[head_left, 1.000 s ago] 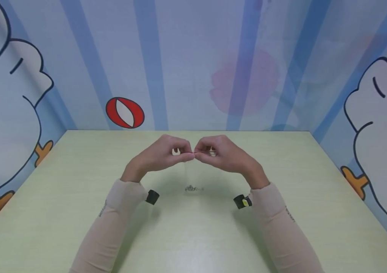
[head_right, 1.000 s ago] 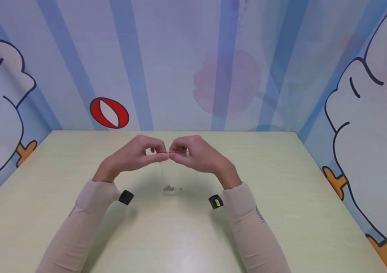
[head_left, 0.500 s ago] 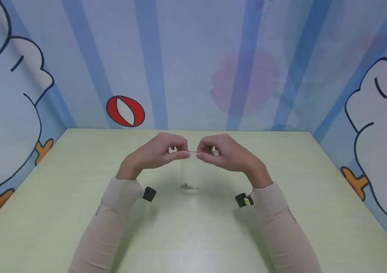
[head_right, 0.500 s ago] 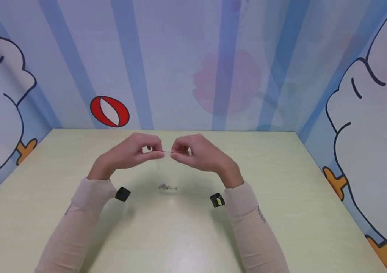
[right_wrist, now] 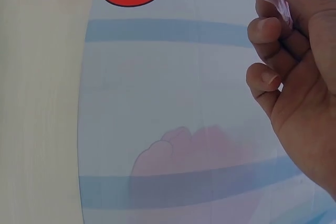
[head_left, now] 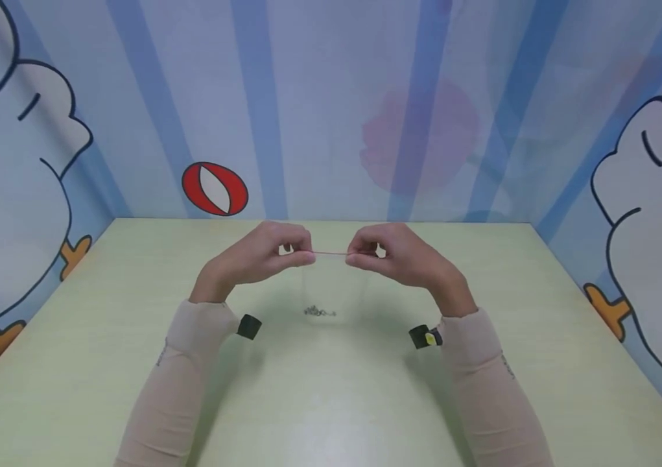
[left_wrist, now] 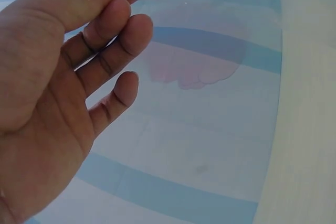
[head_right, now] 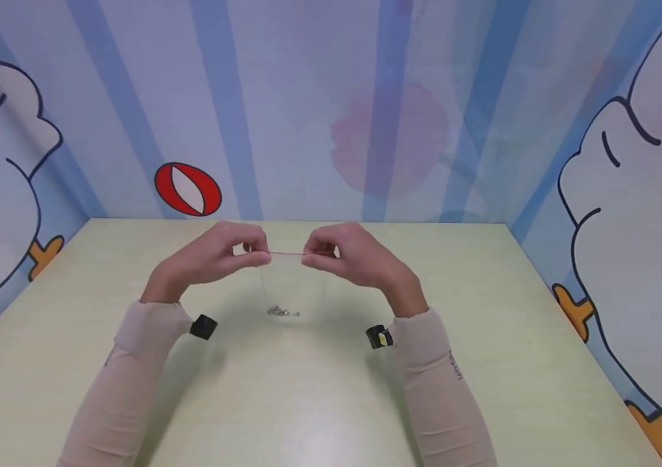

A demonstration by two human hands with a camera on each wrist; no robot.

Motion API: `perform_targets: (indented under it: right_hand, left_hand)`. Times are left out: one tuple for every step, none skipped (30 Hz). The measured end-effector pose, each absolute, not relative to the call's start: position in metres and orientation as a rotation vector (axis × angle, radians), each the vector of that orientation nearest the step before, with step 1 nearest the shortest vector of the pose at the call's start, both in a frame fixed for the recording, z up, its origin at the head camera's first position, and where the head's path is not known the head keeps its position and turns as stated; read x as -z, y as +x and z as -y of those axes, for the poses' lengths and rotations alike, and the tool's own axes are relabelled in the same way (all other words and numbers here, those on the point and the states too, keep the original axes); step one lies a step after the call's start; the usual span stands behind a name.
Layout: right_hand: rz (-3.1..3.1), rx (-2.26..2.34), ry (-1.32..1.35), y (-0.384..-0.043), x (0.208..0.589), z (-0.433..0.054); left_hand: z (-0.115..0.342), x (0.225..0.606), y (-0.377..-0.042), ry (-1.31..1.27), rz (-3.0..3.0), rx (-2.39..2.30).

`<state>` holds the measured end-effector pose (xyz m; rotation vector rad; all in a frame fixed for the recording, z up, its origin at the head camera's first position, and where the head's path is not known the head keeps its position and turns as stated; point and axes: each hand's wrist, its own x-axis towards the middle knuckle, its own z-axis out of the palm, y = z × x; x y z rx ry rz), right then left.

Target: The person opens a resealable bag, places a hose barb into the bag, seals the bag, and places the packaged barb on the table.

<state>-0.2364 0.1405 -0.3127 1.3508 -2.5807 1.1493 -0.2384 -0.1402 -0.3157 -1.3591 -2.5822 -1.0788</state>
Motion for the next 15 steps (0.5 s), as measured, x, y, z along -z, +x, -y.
perform_targets:
  right_hand:
    - [2.584, -1.141, 1.339, -0.2366, 0.3128, -0.1411]
    - [2.586, -1.134, 1.325, -0.2368, 0.3131, -0.1415]
    - [2.591, -1.133, 1.309, -0.2370, 0.3131, -0.1418]
    - [2.595, -1.131, 1.296, -0.2371, 0.3131, -0.1424]
    - [2.599, -1.125, 1.285, -0.2371, 0.3131, -0.1430]
    - [2.604, -1.118, 1.275, -0.2367, 0.3129, -0.1433]
    - [2.610, -1.114, 1.267, -0.2363, 0.3127, -0.1435]
    - [2.618, -1.111, 1.260, -0.2358, 0.3125, -0.1436]
    - [2.623, -1.108, 1.255, -0.2353, 0.3122, -0.1436]
    - [2.627, -1.099, 1.251, -0.2347, 0.3119, -0.1435]
    - [2.632, -1.093, 1.244, -0.2343, 0.3116, -0.1434]
    - [2.638, -1.093, 1.234, -0.2339, 0.3114, -0.1434]
    - [2.644, -1.095, 1.223, -0.2339, 0.3112, -0.1435]
    - [2.653, -1.102, 1.210, -0.2340, 0.3110, -0.1436]
    - [2.664, -1.111, 1.197, -0.2343, 0.3108, -0.1439]
  left_hand:
    - [0.1405, 0.3162, -0.2385, -1.359, 2.581, 1.086]
    - [0.1406, 0.3166, -0.2386, -1.360, 2.580, 1.087]
    - [0.1408, 0.3166, -0.2387, -1.361, 2.577, 1.091]
    - [0.1404, 0.3162, -0.2388, -1.362, 2.575, 1.092]
    - [0.1403, 0.3160, -0.2390, -1.361, 2.575, 1.092]
    - [0.1402, 0.3161, -0.2393, -1.358, 2.579, 1.093]
    - [0.1402, 0.3161, -0.2393, -1.355, 2.585, 1.094]
    - [0.1402, 0.3163, -0.2393, -1.353, 2.591, 1.096]
    - [0.1402, 0.3161, -0.2387, -1.345, 2.599, 1.100]
    - [0.1403, 0.3162, -0.2385, -1.338, 2.607, 1.102]
    - [0.1405, 0.3166, -0.2384, -1.330, 2.614, 1.105]
    - [0.1403, 0.3165, -0.2379, -1.327, 2.619, 1.113]
    - [0.1401, 0.3165, -0.2375, -1.325, 2.627, 1.119]
    - [0.1398, 0.3168, -0.2375, -1.320, 2.639, 1.127]
    - [0.1396, 0.3171, -0.2376, -1.314, 2.653, 1.133]
